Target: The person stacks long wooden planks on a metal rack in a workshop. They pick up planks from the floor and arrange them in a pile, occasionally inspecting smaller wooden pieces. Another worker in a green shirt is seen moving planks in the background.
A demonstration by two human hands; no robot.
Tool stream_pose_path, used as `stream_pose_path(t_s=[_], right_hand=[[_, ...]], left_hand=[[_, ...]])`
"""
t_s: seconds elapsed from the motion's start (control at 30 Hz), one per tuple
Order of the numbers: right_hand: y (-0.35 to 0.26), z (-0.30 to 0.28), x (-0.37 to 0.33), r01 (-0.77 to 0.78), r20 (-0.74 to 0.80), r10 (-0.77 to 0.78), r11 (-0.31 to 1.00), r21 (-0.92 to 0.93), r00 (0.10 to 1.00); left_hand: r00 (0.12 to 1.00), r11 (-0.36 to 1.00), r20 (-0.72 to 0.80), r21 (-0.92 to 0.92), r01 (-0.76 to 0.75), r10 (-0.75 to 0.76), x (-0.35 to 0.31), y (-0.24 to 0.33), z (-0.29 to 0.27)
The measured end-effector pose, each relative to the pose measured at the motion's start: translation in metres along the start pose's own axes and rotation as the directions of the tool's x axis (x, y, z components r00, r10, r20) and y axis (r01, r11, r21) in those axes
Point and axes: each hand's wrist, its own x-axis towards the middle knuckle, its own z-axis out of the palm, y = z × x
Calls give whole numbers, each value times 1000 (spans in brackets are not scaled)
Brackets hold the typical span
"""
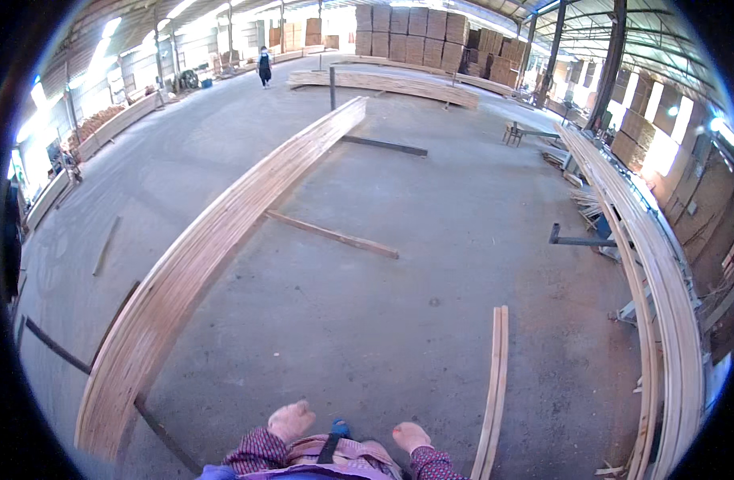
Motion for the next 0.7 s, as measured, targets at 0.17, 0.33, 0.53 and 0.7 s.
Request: stream_pose_path(t_s=[0.17,0.33,0.53,0.7], right_hand=[[45,-11,66,-200,4,200,977,70,980],[157,46,175,-73,-28,70,984,-160,997],[38,-168,368,238,254,-107,785,-572,961],[-138,-379,527,-26,-205,36,998,52,978]], left_hand=[[944,983,-285,-18,-181,169,171,25,-95],[969,978,-136,57,-198,204,301,70,-179],[992,992,42,43,-117,115,377,46,-238],[924,896,203,-248,367,-323,463,39,-318]])
